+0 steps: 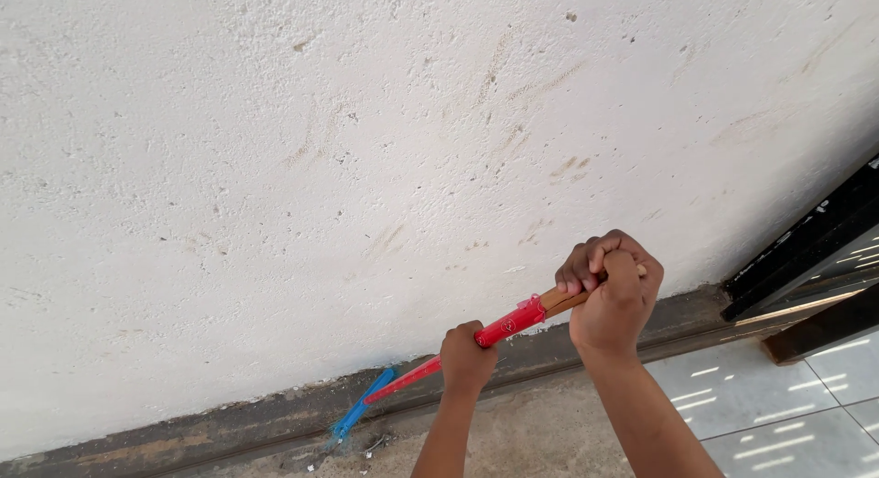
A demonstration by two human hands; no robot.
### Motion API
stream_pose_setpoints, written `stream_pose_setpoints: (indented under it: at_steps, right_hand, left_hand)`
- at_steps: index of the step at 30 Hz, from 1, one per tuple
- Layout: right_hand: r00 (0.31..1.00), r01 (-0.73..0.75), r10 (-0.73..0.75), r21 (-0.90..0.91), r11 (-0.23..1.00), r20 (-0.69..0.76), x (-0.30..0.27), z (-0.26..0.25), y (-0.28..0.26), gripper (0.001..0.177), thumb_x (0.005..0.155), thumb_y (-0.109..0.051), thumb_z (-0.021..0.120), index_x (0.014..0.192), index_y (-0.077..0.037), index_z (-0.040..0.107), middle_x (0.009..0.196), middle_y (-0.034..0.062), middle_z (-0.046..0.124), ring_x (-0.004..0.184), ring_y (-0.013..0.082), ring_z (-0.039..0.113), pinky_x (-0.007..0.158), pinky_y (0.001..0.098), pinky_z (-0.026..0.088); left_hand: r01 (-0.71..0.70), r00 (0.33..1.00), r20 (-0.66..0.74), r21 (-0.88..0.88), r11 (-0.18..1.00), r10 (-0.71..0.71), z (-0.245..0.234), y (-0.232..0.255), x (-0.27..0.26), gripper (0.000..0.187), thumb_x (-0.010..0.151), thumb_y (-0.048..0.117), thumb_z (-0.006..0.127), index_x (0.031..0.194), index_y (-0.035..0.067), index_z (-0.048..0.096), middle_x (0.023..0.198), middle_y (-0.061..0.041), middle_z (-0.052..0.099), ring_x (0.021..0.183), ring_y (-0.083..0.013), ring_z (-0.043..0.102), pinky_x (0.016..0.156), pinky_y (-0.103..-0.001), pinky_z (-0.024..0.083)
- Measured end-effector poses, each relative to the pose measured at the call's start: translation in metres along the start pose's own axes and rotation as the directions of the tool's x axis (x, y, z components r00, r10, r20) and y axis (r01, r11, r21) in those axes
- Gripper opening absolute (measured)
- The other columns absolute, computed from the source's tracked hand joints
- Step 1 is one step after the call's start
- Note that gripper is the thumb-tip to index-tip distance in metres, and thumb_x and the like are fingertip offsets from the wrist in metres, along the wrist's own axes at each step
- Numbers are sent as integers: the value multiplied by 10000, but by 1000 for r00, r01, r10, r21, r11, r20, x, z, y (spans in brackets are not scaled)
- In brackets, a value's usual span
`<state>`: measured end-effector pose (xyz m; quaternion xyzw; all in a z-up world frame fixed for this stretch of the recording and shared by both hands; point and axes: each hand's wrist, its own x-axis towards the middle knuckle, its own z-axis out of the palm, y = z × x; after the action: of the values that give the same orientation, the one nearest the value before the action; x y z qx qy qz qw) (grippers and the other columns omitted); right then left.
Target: Cleaning the base of an outdoor wall using a squeegee.
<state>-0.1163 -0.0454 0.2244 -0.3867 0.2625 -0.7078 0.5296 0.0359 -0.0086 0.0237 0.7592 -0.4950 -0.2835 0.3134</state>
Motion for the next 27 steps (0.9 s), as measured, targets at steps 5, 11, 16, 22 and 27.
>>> stream_pose_setpoints:
  at_steps: [5, 11, 16, 22, 27]
  right_hand:
    - [986, 160, -164, -119, 980, -20, 25, 26, -68, 177, 874, -48, 403, 699, -38, 433, 582, 55, 372, 514, 141, 348, 519, 319, 368]
    - [935, 354, -347, -314, 881, 77, 27, 34, -122, 213, 906, -15, 387, 713, 0, 473, 577, 68, 409, 488, 120, 382, 505, 289, 388]
    - [895, 443, -418, -422, 791, 157, 44, 9, -123, 282, 960, 4, 384, 696, 20, 481, 571, 63, 424, 473, 111, 411, 504, 275, 399]
    - [850, 512, -499, -496, 702, 171, 73, -42, -123, 310, 1002, 32, 378, 712, 32, 487, 581, 61, 433, 464, 119, 446, 495, 264, 397]
    - [832, 489, -551, -560, 669, 69, 91, -78, -108, 280, 981, 5, 378, 718, -10, 474, 565, 49, 440, 436, 101, 456, 455, 258, 404]
  left_hand:
    - [-218, 976, -6, -100, 971, 218, 5, 72, 1, 148, 796, 169, 724, 698, 60, 707, 658, -175, 674, 630, -366, 669, 641, -436, 541]
    - [-314, 932, 82, -308, 898, 354, 45, 143, -10, 184, 845, 190, 709, 738, 41, 700, 656, -174, 659, 608, -358, 653, 617, -421, 528]
    - [-364, 889, 89, -459, 810, 450, 95, 173, 0, 158, 897, 186, 703, 842, 39, 714, 691, -177, 659, 628, -347, 649, 641, -410, 525]
    - [-331, 836, 179, -589, 737, 518, 140, 208, 20, 167, 884, 225, 708, 977, 100, 766, 772, -134, 708, 710, -282, 693, 709, -380, 539]
    - [-321, 831, 308, -414, 852, 463, 188, 204, 45, 296, 917, 361, 762, 924, 65, 766, 738, -144, 699, 684, -297, 670, 694, -400, 534]
